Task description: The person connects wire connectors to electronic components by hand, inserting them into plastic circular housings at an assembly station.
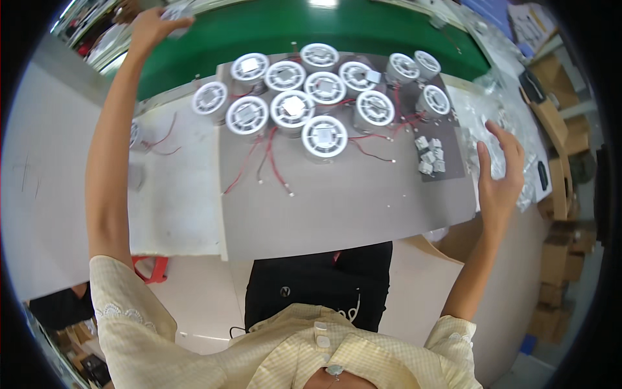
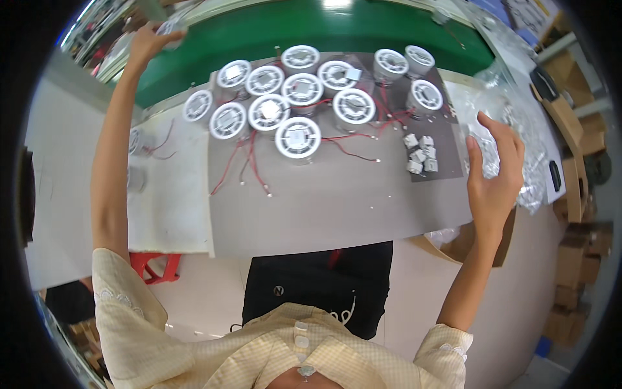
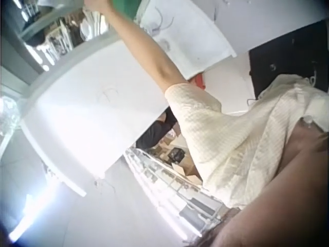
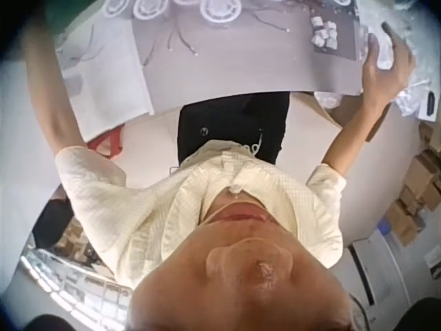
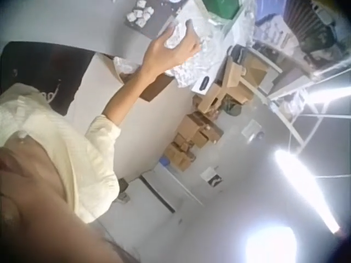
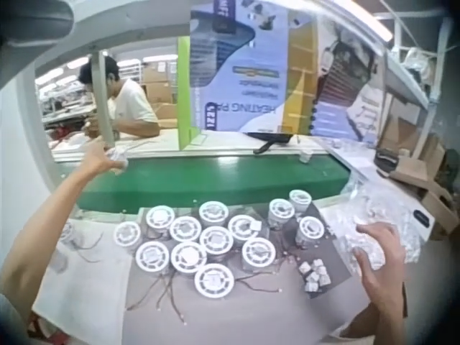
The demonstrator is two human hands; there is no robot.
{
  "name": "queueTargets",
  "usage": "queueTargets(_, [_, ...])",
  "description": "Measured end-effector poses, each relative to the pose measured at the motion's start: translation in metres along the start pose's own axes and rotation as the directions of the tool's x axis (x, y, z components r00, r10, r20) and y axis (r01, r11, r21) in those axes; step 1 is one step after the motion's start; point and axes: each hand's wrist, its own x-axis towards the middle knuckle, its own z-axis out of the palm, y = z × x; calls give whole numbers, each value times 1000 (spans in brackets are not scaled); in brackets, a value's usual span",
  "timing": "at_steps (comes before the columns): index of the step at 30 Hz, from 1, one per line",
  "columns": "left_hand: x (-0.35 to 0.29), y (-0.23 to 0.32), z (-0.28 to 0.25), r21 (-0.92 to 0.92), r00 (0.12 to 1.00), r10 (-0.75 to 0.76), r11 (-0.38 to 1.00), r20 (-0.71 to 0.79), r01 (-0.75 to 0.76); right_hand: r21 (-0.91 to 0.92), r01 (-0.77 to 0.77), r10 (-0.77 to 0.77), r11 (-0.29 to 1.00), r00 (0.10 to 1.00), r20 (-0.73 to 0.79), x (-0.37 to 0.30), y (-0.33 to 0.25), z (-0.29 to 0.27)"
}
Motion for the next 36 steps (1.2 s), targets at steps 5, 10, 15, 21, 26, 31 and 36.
queueTargets(5, [42,-44,94,23,988,-83,997,134,80,-43,-258,262,965,952,156,-15,91,-7])
queueTargets(10, [36,-108,107,-102,972,-42,993,233,67,42,-244,217,969,921,324,5,54,3])
queueTargets(15, [17,-60,78,351,954,237,922,-182,-163,-67,-288,292,955,879,377,-60,34,47])
queueTargets(21, [-209,29,-114,262,999,14,965,51,-27,58,-263,242,963,939,245,-87,71,26])
queueTargets(26, [-308,9,-89,482,976,-219,854,-7,195,411,-444,417,796,895,158,-86,39,19])
queueTargets(31, [-321,-8,-71,232,929,-370,901,-26,365,482,-309,277,820,951,138,-79,-12,13])
queueTargets(36, [-337,19,-90,-81,976,-180,982,-120,171,507,-251,208,824,968,142,-81,-29,7])
